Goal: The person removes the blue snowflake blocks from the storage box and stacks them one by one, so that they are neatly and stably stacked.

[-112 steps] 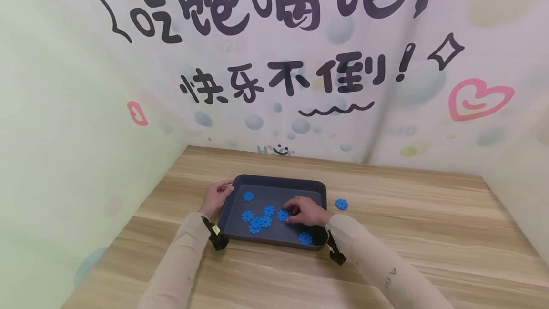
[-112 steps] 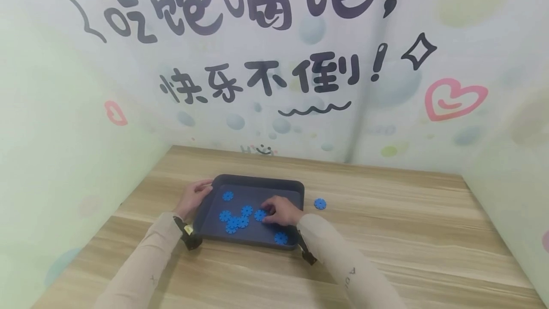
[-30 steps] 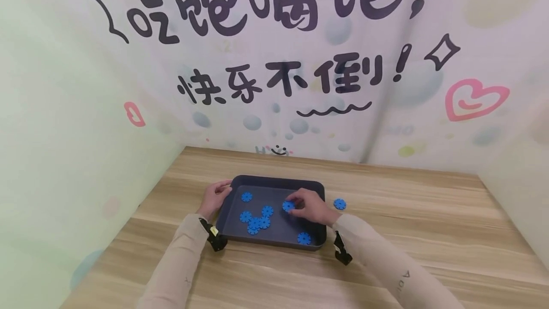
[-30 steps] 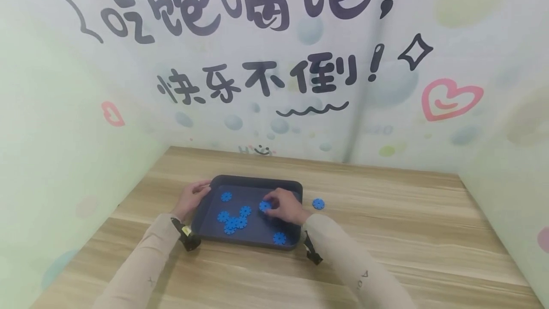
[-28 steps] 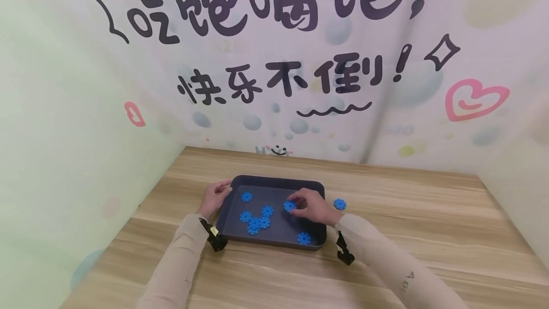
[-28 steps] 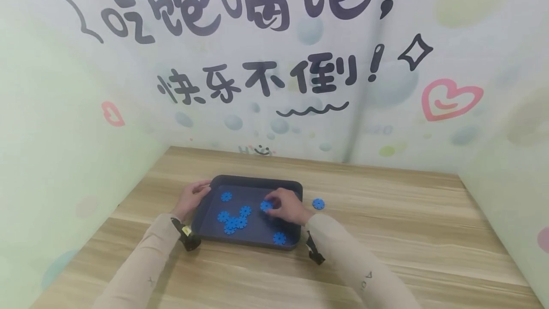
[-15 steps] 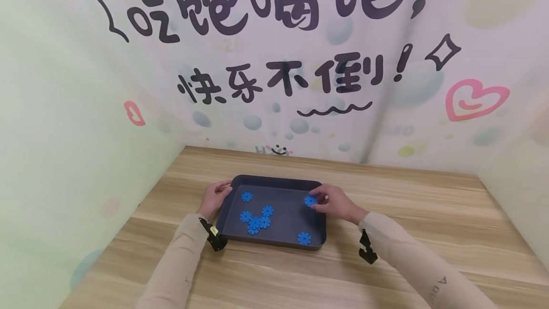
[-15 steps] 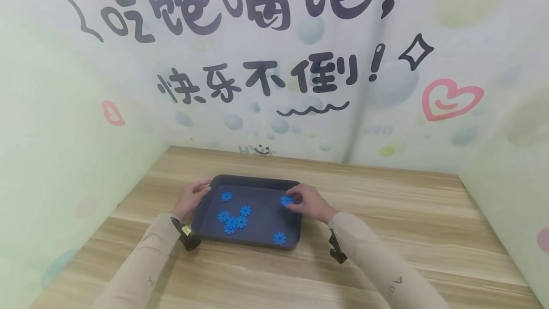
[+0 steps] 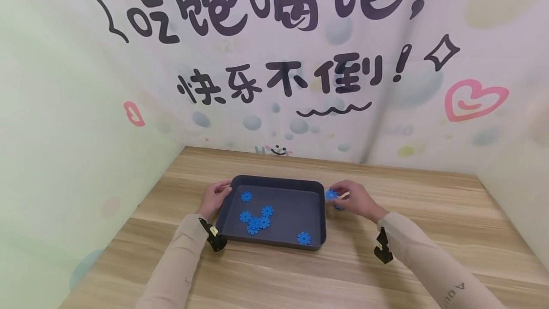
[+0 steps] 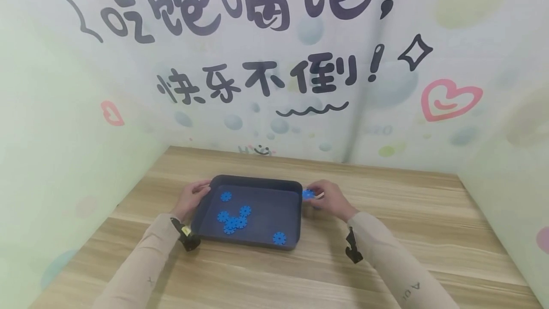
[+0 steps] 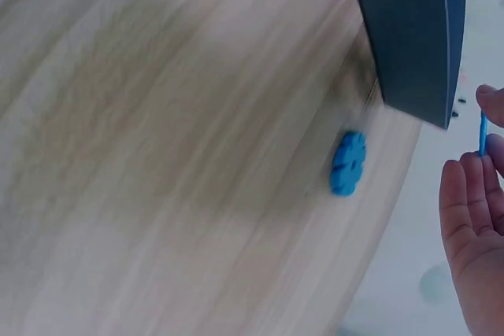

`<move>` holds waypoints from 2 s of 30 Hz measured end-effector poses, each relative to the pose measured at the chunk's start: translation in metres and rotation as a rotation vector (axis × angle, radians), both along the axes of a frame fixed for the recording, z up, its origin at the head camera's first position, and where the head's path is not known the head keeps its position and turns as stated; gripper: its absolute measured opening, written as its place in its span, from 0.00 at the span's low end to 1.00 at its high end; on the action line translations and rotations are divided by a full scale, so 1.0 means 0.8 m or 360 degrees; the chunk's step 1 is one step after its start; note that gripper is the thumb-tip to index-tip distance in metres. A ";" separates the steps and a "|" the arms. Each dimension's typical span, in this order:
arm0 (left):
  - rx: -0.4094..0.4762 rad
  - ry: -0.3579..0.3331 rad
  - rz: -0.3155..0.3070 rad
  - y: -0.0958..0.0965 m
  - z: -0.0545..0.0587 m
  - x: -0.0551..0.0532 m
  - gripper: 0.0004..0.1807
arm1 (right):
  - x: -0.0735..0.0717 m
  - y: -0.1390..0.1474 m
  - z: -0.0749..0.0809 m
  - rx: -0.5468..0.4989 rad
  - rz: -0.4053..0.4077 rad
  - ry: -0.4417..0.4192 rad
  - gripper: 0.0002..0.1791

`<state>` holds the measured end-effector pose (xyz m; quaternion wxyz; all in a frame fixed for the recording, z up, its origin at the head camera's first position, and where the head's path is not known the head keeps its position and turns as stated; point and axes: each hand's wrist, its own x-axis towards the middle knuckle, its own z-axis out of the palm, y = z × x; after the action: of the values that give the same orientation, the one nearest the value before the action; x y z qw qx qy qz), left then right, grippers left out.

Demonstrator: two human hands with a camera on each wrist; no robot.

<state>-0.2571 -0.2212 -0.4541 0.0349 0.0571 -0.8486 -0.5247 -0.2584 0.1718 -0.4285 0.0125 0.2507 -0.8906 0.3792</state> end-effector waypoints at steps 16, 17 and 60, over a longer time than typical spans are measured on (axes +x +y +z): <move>0.0025 -0.0008 0.0011 -0.002 -0.008 -0.005 0.17 | -0.007 0.029 -0.037 -0.0031 -0.0279 -0.0134 0.17; 0.0021 -0.0012 0.0015 -0.002 -0.008 -0.005 0.17 | -0.008 0.030 -0.040 -0.0031 -0.0283 -0.0145 0.17; 0.0010 -0.0046 0.0016 -0.002 -0.006 -0.003 0.17 | -0.008 0.025 -0.044 0.0045 -0.0215 -0.0200 0.20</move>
<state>-0.2597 -0.2229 -0.4587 0.0251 0.0690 -0.8471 -0.5264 -0.2651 0.1915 -0.4638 -0.0215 0.1660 -0.9098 0.3798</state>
